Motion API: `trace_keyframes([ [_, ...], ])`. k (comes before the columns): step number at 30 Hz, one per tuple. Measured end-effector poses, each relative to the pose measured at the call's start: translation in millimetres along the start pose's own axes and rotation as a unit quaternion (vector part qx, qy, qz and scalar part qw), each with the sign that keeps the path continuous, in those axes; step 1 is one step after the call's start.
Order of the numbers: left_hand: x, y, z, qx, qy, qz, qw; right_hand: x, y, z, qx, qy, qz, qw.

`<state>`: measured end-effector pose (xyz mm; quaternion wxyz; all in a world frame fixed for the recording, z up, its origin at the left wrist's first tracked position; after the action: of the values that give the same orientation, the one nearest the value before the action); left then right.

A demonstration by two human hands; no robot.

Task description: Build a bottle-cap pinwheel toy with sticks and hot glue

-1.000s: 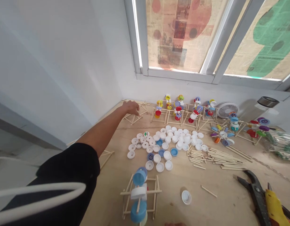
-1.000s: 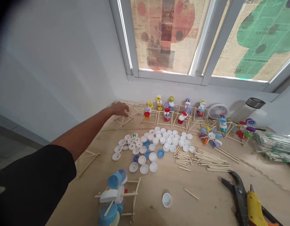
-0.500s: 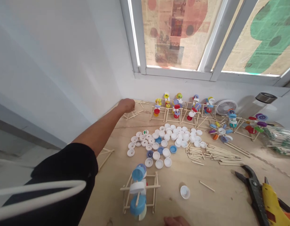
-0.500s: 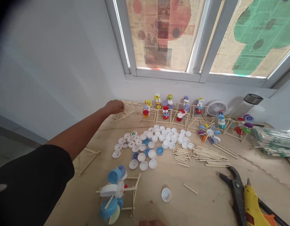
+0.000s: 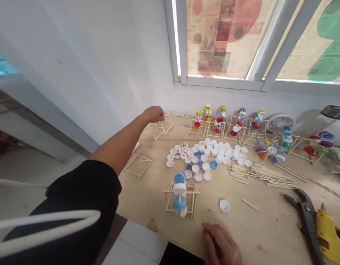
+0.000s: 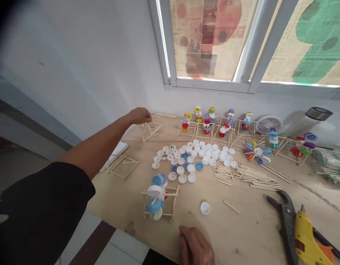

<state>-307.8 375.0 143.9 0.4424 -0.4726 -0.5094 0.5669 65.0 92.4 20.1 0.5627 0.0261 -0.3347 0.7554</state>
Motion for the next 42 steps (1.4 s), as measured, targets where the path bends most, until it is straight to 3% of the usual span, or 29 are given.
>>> trace_keyframes([
  [7,-46.2,-30.8,7.3,-0.068,0.010,-0.058,0.996,1.9,-4.6,5.9,-0.012,0.008,0.025,1.000],
  [14,-92.4,-72.8,8.0,-0.137,-0.013,-0.177,0.974,3.1,-6.8,11.7,-0.047,0.008,0.045,0.998],
  [17,-120.8,-82.4,8.1,-0.214,-0.030,-0.251,0.943,1.4,-6.4,11.1,-0.048,0.020,0.045,0.998],
  [20,-157.4,-82.4,8.4,-0.310,-0.038,-0.317,0.896,-0.1,-5.1,8.7,-0.047,0.026,0.052,0.997],
  [22,-183.3,-78.0,5.7,-0.344,-0.034,-0.332,0.878,-0.7,-4.6,7.0,-0.047,0.030,0.056,0.997],
  [27,-262.5,-66.2,6.8,-0.341,-0.079,-0.365,0.862,-0.8,-4.9,6.3,-0.048,0.034,0.062,0.996],
  [31,-312.2,-50.0,5.8,-0.284,-0.148,-0.326,0.890,-0.6,-4.8,6.3,-0.050,0.034,0.065,0.996],
  [35,-339.4,-33.6,5.7,-0.227,-0.182,-0.258,0.921,-1.1,-4.1,4.7,-0.059,0.031,0.066,0.996],
  [39,-351.5,-12.4,19.4,-0.173,-0.225,-0.192,0.939,-1.0,-4.7,5.5,-0.062,0.021,0.060,0.996],
  [42,-347.2,9.3,29.2,-0.091,-0.251,-0.126,0.955,0.2,-5.3,8.3,-0.061,0.010,0.058,0.996],
])
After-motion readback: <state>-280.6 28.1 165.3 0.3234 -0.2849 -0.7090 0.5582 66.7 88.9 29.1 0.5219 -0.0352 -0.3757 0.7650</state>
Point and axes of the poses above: each hand's wrist, its own x-axis towards the middle knuckle, its own y-axis out of the palm, z = x × y, the point moved 10 cm from there along x, towards the middle knuckle, and after that the axes turned 4 degrees about z, right-handed, at the moved point
